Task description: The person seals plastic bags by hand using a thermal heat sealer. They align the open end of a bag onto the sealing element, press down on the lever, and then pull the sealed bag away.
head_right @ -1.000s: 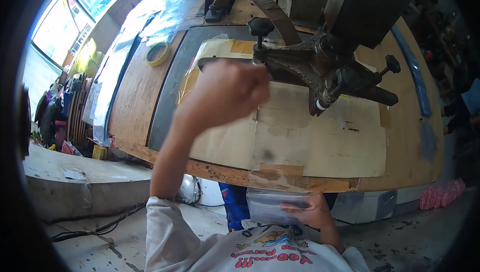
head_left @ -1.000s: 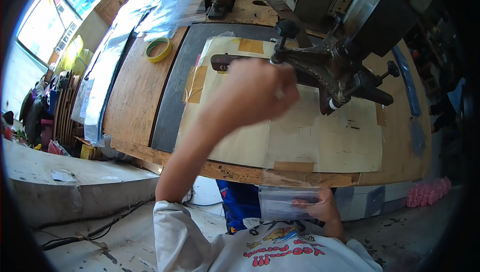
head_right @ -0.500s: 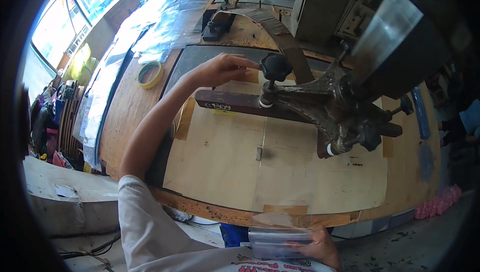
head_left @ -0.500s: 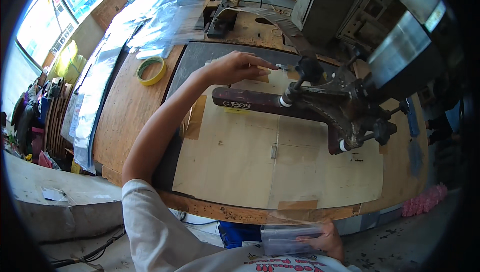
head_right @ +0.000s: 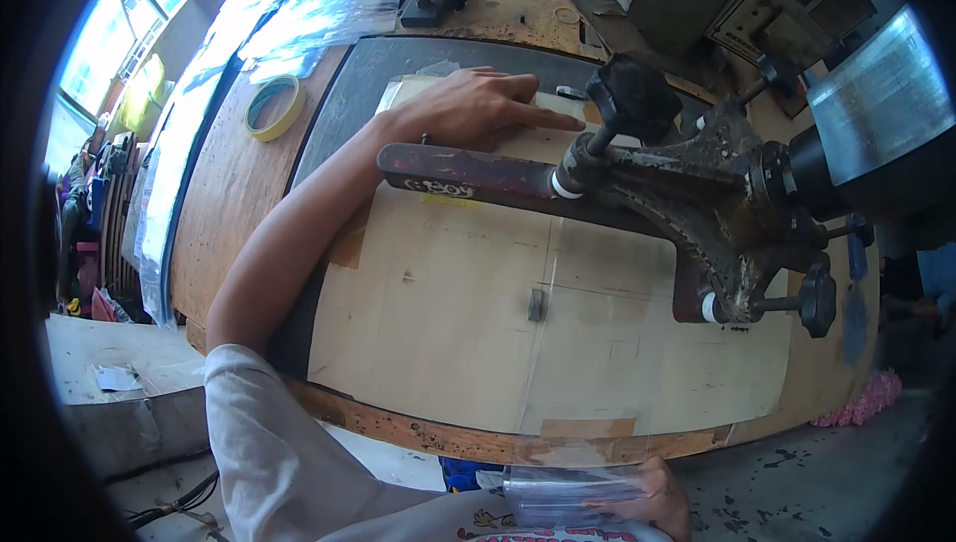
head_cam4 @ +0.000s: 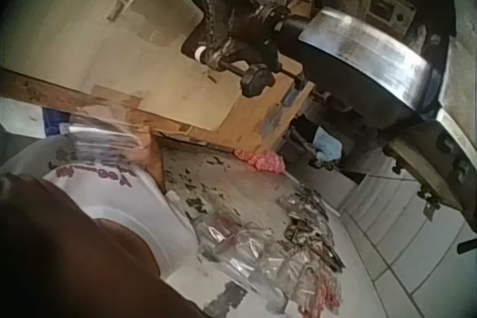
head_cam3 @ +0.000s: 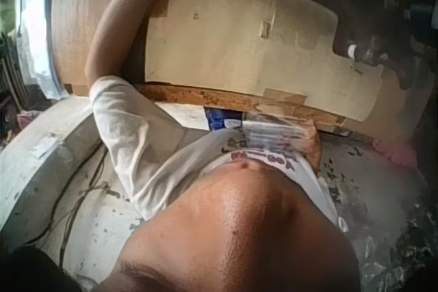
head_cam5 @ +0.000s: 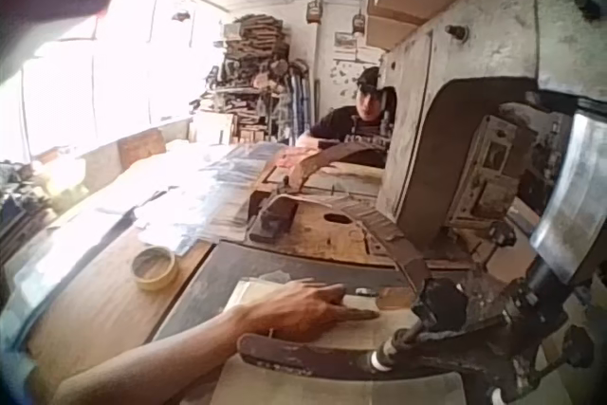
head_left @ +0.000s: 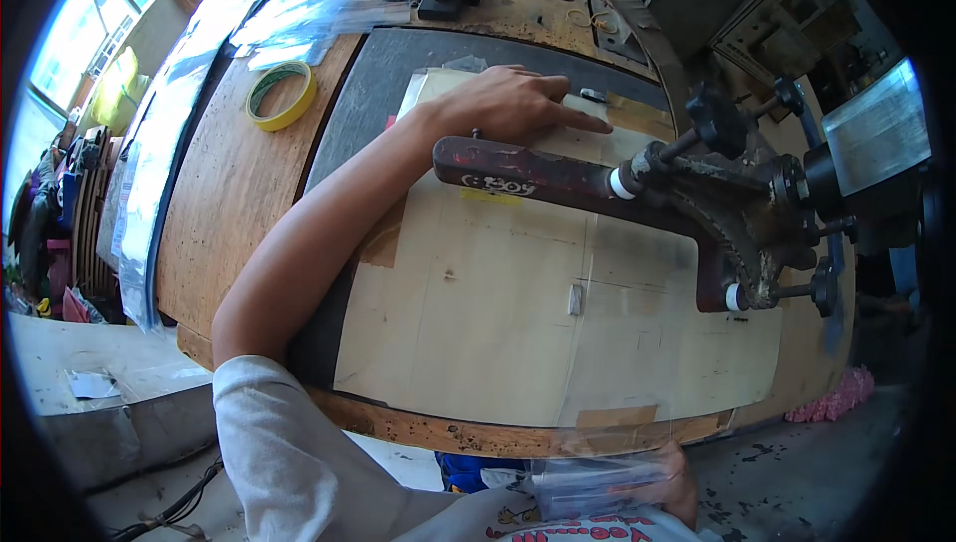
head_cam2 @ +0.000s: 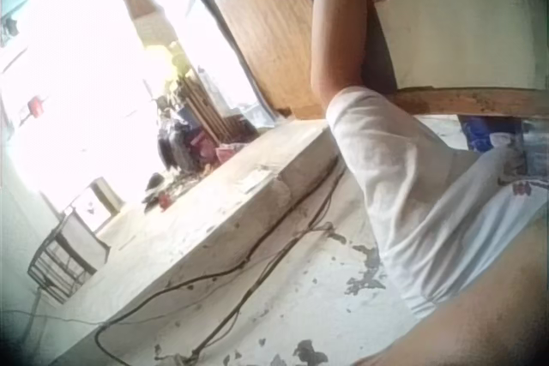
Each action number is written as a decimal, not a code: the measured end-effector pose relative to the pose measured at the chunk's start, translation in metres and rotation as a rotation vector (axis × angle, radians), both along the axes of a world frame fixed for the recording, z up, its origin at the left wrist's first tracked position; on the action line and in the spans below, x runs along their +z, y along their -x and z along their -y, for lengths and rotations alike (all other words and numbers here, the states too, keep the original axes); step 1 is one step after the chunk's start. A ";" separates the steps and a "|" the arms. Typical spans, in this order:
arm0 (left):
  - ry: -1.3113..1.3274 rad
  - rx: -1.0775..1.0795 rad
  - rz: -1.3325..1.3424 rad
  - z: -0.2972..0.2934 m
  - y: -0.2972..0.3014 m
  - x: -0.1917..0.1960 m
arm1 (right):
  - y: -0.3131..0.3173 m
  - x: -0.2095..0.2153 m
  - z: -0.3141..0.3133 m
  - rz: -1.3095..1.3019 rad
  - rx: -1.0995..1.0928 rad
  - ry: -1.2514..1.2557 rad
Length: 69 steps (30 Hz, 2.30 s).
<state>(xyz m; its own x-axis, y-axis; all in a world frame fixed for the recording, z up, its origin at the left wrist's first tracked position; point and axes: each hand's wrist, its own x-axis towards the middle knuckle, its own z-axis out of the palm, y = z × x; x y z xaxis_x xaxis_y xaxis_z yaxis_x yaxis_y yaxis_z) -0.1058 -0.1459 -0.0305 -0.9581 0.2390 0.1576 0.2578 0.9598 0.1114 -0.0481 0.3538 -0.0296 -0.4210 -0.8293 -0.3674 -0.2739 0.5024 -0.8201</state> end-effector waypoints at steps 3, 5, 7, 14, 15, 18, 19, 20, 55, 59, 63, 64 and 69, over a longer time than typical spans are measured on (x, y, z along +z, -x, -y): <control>0.023 -0.002 0.004 0.000 0.001 0.000 | -0.003 0.002 -0.003 -0.019 -0.009 -0.003; 0.024 -0.023 -0.008 0.001 0.000 -0.001 | -0.005 0.004 -0.006 -0.032 -0.017 -0.001; 0.007 -0.030 -0.014 0.002 -0.001 -0.001 | -0.007 0.005 -0.007 -0.047 -0.025 -0.003; -0.018 -0.019 -0.063 0.000 -0.001 0.000 | -0.009 0.005 -0.007 -0.099 -0.080 -0.032; -0.031 -0.011 -0.077 0.000 -0.001 -0.001 | -0.009 0.006 -0.007 -0.102 -0.093 -0.036; -0.045 -0.005 -0.086 0.001 0.000 -0.002 | -0.009 0.007 -0.009 -0.119 -0.134 -0.072; -0.049 0.004 -0.088 0.001 0.000 -0.002 | -0.009 0.007 -0.010 -0.123 -0.148 -0.080; -0.053 0.012 -0.086 0.001 0.000 -0.003 | -0.009 0.007 -0.011 -0.127 -0.164 -0.091; 0.022 0.059 -0.088 0.004 0.003 -0.008 | 0.008 0.021 0.009 -0.218 0.217 0.181; 0.050 0.074 -0.122 0.005 0.005 -0.013 | 0.010 0.020 0.011 -0.170 0.197 0.133; 0.086 0.044 -0.158 0.007 0.006 -0.015 | 0.003 0.017 0.007 -0.130 0.105 0.042; 0.095 0.033 -0.156 0.009 0.005 -0.015 | 0.003 0.018 0.006 -0.207 0.131 0.035; 0.062 -0.030 -0.164 0.013 0.005 -0.015 | 0.000 0.015 0.005 -0.335 0.121 0.162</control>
<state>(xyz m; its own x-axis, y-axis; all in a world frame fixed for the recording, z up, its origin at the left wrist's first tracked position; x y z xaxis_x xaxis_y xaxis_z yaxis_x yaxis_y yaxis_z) -0.1103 -0.1589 -0.0454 -0.9131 0.2814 0.2951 0.2965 0.9550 0.0067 -0.0486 0.3485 -0.0149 -0.3913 -0.9162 -0.0861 -0.5895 0.3214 -0.7411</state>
